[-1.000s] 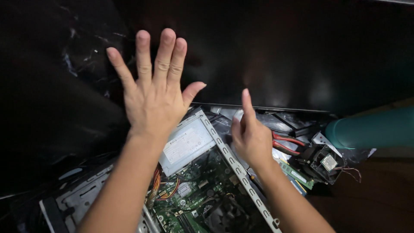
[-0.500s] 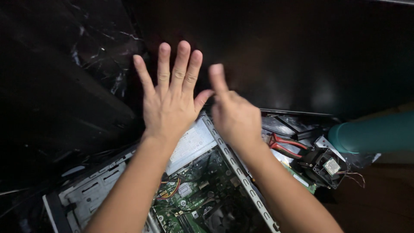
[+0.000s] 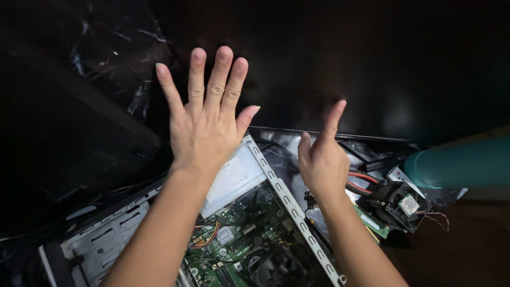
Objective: Repairing and cleaning internal components of a desktop computer tower.
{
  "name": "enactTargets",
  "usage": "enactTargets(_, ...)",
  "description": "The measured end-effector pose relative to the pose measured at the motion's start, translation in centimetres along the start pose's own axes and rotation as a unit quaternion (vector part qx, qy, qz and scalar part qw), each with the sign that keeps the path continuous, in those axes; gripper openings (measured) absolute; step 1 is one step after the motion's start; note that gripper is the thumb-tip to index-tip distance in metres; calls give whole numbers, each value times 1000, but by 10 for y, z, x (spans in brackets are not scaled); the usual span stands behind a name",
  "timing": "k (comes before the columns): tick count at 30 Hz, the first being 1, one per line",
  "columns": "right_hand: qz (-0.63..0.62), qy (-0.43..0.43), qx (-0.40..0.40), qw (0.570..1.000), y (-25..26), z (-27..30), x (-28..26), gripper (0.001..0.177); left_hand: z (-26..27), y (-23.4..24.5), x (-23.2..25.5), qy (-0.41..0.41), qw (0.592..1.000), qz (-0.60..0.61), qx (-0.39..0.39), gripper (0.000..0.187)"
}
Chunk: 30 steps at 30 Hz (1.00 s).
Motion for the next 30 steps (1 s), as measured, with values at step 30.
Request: enactTargets(30,-55,-124,-92,986,10,12,-4,105,-32,41,0,-46,998,40,-6,91)
Point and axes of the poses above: each hand's wrist, its own z-axis away from the middle knuckle, its own y-axis out of the back of the hand, x = y × z, the point moved 5 cm from there along -z, towards the middle knuckle, and after that the axes turned 7 degrees about -z, right-handed, at the moved point
